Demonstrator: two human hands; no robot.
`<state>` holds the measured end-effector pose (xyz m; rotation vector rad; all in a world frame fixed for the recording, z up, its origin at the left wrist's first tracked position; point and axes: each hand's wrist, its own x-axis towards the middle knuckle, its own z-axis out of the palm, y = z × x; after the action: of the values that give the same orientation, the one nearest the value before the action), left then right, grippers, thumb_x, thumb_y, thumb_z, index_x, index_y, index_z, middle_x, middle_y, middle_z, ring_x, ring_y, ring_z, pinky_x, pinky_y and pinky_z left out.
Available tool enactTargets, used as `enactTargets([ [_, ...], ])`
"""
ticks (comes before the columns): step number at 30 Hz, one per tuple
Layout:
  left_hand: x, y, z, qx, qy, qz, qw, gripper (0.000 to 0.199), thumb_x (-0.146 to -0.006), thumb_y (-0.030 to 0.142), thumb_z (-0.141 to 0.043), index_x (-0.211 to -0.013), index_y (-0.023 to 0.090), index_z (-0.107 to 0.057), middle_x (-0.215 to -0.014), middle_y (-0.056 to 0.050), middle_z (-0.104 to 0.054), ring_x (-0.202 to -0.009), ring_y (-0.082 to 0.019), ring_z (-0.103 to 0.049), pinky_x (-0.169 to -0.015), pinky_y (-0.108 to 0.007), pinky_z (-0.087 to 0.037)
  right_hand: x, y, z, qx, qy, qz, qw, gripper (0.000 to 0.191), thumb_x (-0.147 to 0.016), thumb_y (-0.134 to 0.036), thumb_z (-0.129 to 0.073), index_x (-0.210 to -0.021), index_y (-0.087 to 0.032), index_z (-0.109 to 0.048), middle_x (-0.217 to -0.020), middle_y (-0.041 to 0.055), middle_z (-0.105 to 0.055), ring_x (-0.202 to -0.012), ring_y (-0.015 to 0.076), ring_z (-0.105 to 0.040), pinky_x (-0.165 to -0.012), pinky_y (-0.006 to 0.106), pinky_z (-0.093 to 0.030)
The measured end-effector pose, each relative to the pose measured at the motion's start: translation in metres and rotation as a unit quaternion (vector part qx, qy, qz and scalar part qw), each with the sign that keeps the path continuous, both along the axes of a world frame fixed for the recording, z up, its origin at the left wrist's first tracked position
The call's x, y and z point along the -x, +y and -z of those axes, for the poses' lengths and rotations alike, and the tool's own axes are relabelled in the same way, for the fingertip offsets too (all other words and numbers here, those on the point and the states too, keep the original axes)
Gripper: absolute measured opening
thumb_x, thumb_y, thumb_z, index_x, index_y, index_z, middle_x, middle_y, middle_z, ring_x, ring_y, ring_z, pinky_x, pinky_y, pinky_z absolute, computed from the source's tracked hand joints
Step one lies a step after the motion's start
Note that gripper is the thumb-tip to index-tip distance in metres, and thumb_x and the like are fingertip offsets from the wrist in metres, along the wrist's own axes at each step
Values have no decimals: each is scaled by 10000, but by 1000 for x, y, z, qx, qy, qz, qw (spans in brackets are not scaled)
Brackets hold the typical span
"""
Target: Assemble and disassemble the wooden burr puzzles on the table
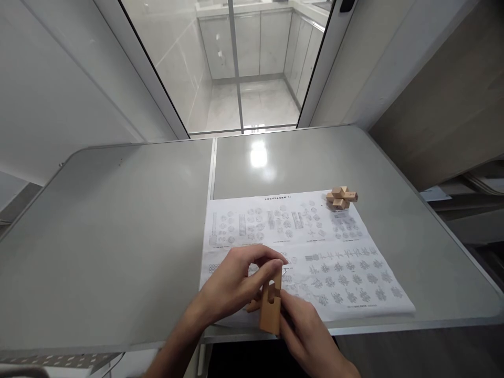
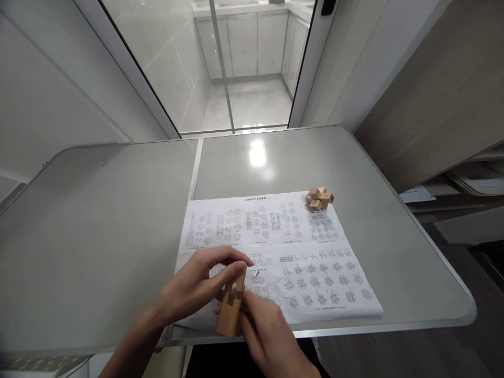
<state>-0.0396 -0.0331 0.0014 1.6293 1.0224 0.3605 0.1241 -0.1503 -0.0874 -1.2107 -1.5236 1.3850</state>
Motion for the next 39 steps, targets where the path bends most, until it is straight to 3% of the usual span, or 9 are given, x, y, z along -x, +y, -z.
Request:
enactTargets([
  [8, -3, -2, 1, 5, -9, 8, 1000, 276, -1048, 357, -591, -1053, 206, -823, -1043, -48, -835, -923, -198, -746, -779, -275, -580, 0, -2, 2, -14, -7, 3, 1000, 210, -1070, -177, -433, -1034, -222, -635, -858, 31, -690, -716, 180, -624, -665, 257, -483],
  [17, -1, -4, 8, 6, 9, 31, 999, 310, -1066, 396, -579, -1046, 199, -818, -998, -51, -819, -883, -183, -729, -733, -257, -546, 1, -2, 4, -33, -11, -3, 999, 298, -1056, -138, -442, -1153, -235, -708, -951, 47, -732, -790, 199, -674, -737, 272, -526],
  [25, 0, -1, -1, -26, 58, 79, 995, 268, -1051, 351, -602, -1005, 202, -821, -901, -26, -793, -798, -167, -683, -711, -260, -509, 1, -2, 1, -37, -20, -18, 999, 323, -1058, -140, -454, -1205, -243, -722, -1048, 69, -752, -870, 218, -695, -793, 292, -551],
  [32, -2, 3, -9, -88, 109, 122, 983, 292, -1054, 286, -584, -905, 204, -821, -846, -27, -767, -755, -174, -671, -688, -273, -468, 2, -3, 1, -38, -22, -7, 999, 216, -1068, -151, -495, -1105, -231, -693, -953, 41, -735, -801, 191, -667, -734, 268, -499],
  [39, 6, 4, 6, -91, 138, 134, 977, 292, -1072, 341, -572, -1000, 210, -823, -906, -40, -788, -814, -196, -703, -707, -272, -478, 3, -2, 0, -32, -23, 7, 999, 211, -1079, -143, -467, -1075, -223, -663, -953, 39, -724, -805, 177, -669, -726, 254, -494],
])
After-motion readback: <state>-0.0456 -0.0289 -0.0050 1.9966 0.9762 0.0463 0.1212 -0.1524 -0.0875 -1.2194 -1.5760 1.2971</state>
